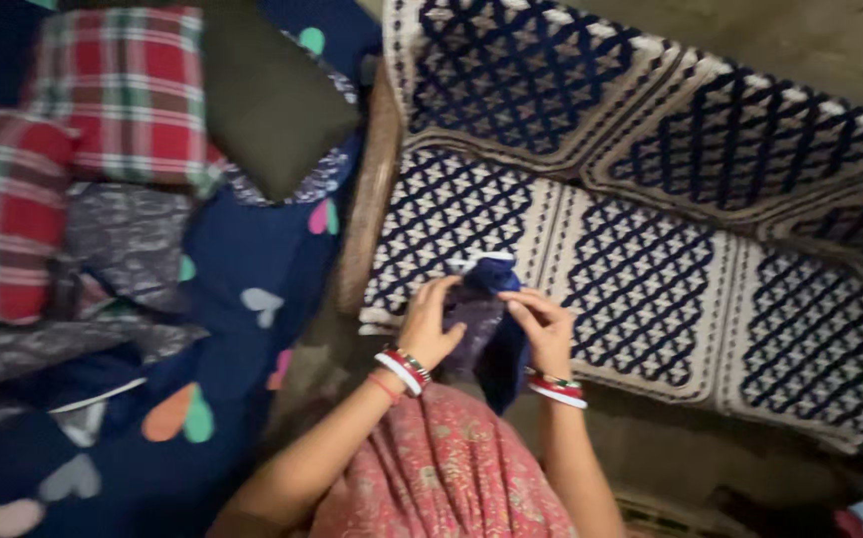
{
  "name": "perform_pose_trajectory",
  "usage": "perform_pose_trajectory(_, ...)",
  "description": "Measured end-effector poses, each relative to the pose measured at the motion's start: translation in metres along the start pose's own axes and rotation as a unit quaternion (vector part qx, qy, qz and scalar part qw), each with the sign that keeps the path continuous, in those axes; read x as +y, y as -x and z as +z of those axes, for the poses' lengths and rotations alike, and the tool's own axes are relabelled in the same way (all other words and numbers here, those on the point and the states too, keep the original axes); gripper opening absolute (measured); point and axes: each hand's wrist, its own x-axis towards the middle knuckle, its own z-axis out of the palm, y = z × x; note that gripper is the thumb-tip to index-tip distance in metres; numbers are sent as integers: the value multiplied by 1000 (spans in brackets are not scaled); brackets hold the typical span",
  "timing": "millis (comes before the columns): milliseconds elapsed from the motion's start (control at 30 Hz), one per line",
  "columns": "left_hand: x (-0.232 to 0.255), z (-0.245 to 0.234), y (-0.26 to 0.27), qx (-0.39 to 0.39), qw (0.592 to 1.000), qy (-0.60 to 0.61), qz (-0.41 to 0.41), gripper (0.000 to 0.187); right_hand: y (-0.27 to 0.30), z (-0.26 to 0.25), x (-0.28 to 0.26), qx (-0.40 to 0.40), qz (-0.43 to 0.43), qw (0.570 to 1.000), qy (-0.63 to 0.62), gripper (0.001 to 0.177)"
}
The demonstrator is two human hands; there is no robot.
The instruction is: The person folds items of clothing and places them inside a blue storage bag.
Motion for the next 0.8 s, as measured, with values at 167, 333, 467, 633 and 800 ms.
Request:
perform_pose_trajectory(167, -39, -69, 47, -78, 996, 31, 35, 67, 84, 56, -23, 81, -78, 992, 54, 13)
perform_pose_trajectory(333, -60, -146, 82, -138, 984, 69, 90, 16, 151, 110, -16, 204, 48, 961, -183, 16)
perform_pose_trajectory(467, -52, -192, 110, -155, 963, 209, 66, 15, 176, 135, -27, 221, 70, 951, -204, 24)
perform_pose_trajectory(633, -31, -221, 137, -199, 951, 233, -40, 17, 205, 172, -80, 145, 12, 987, -61, 38)
perform_pose_trajectory(800, -14, -222, 170, -230, 931, 284, -21, 18, 263, 217, -122, 20, -107, 981, 158, 78)
